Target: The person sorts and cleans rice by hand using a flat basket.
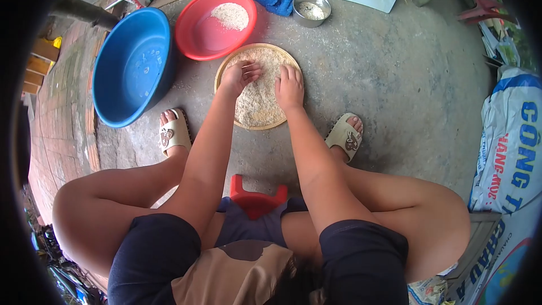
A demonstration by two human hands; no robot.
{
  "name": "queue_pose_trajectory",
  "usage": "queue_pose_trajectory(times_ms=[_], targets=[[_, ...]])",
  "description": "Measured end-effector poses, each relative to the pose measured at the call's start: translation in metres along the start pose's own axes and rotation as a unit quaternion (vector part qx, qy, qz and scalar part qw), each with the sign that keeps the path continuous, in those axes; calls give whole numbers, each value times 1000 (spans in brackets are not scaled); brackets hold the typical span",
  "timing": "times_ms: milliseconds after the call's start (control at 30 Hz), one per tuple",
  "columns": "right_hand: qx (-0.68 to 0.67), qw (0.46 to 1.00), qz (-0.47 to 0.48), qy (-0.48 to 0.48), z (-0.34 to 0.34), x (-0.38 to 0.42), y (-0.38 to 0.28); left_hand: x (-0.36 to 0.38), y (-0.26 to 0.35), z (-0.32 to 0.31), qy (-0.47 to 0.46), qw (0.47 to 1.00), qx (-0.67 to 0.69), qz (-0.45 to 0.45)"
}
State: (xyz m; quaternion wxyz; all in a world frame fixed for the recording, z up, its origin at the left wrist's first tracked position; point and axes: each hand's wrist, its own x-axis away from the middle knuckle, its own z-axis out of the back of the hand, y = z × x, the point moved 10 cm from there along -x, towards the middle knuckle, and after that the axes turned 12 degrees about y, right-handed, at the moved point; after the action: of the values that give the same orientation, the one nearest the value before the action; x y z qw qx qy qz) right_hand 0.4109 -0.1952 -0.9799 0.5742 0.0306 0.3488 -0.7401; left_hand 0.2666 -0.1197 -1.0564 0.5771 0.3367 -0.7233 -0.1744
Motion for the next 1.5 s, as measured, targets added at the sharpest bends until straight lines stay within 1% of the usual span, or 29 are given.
queue_pose_trajectory(times_ms=[67, 100, 167, 200, 267, 300, 333, 400, 433, 467, 533, 567, 600, 667, 700, 767, 867, 900, 933, 1000, 1100, 1133, 1200, 1233, 1267, 1333, 1400, 1467, 1500], targets=[[0, 996, 44, -81, -6, 13, -7, 6, -8, 3, -11, 998, -57, 18], [2, 995, 52, -80, -6, 17, -7, 9, -9, 5, -12, 999, -50, 14], [-26, 995, -14, -94, -15, 26, 1, 14, -21, 10, -18, 995, -92, 38], [-25, 995, -8, -93, -17, 27, -6, 14, -24, 12, -19, 995, -87, 34], [-117, 981, -153, -26, -20, 30, 1, 13, -37, 17, -10, 993, -111, 48], [-158, 977, -138, 45, -16, 26, -13, 13, -41, 17, -12, 995, -92, 43], [-158, 978, -133, 42, -22, 26, -23, 10, -46, 16, -11, 995, -86, 42], [-311, 926, -196, -82, -47, 26, -52, -2, -54, 11, -41, 993, 90, 63], [-255, 942, -167, -142, -49, 20, -64, -5, -55, 16, -30, 989, 121, 74], [-258, 940, -167, -145, -46, 13, -67, -9, -53, 22, -26, 990, 121, 73], [-198, 980, -26, -20, -16, -15, -79, -21, -46, 34, -5, 979, 188, 76], [-178, 983, -39, -25, -25, -21, -63, -14, -37, 36, 2, 977, 196, 84], [-126, 992, -16, -10, -26, -28, -55, -13, -33, 38, 4, 977, 198, 85], [5, 1000, 2, -25, -29, -37, -36, -16, -24, 51, 49, 973, 216, 70], [4, 1000, 4, -26, -26, -38, -29, -17, -20, 54, 51, 973, 219, 56], [-3, 984, 131, -118, -38, -26, -43, -16, -21, 57, 60, 974, 208, 58], [-40, 984, 100, -142, -52, -3, -45, -15, -22, 55, 57, 979, 186, 63], [-48, 992, 65, -101, -44, 1, -49, -17, -26, 52, 43, 981, 174, 68], [-47, 991, 65, -103, -48, 8, -61, -21, -30, 52, 43, 981, 176, 69], [-167, 984, -51, -21, -43, 13, -68, -27, -33, 49, 31, 991, 119, 55], [-263, 963, -47, 38, -32, 2, -102, -25, -30, 44, 13, 989, 138, 58], [-262, 963, -48, 39, -32, -4, -105, -28, -33, 47, 13, 989, 138, 59], [-271, 961, 35, -32, -40, -17, -131, -18, -27, 32, -83, 964, 239, 84], [-221, 970, 77, -71, -43, -22, -137, -9, -20, 29, -99, 956, 264, 78], [-221, 970, 77, -71, -44, -29, -133, -5, -15, 29, -100, 956, 265, 77], [-153, 988, 33, 3, -39, -47, -109, -8, -15, 53, 8, 967, 243, 69], [-55, 997, -37, -26, -59, -52, -71, -17, -19, 60, -2, 958, 272, 86], [-25, 998, -30, -45, -67, -51, -51, -16, -17, 64, 23, 960, 266, 87], [-26, 997, 25, -63, -68, -48, -55, -15, -17, 64, 26, 959, 268, 86]])
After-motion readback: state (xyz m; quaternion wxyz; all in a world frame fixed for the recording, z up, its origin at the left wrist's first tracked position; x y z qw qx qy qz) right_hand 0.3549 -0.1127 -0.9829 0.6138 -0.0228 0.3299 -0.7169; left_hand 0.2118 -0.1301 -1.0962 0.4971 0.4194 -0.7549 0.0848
